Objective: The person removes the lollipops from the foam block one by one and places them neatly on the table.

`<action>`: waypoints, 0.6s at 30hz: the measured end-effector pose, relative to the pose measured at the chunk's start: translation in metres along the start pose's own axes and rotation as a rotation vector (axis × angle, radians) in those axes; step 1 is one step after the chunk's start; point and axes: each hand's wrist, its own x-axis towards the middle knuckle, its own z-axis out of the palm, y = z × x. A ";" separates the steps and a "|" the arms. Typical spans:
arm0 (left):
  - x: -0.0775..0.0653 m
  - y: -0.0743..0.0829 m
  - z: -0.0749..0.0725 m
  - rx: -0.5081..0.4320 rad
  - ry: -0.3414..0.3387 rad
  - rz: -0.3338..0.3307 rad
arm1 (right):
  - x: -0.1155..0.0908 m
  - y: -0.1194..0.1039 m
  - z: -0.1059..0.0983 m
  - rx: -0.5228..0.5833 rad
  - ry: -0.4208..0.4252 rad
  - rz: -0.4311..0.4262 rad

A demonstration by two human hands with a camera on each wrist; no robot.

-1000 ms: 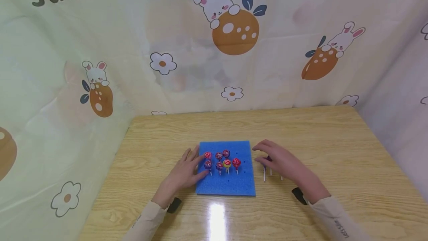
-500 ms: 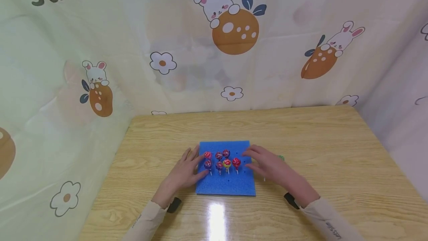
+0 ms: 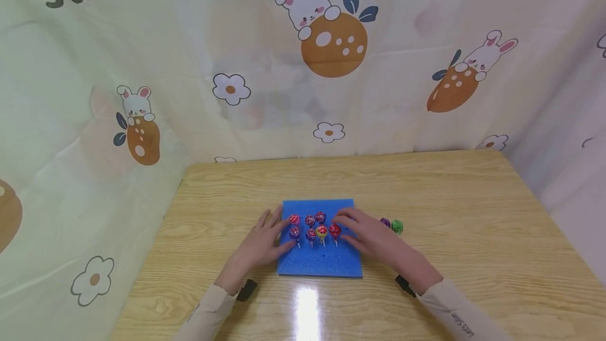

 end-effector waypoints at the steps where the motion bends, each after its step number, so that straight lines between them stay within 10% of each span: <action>1: 0.000 0.000 0.000 0.002 -0.001 -0.001 | 0.000 0.000 0.001 0.001 0.004 -0.011; 18: 0.002 0.000 0.001 0.000 0.008 -0.006 | 0.003 0.002 0.009 -0.013 0.040 -0.037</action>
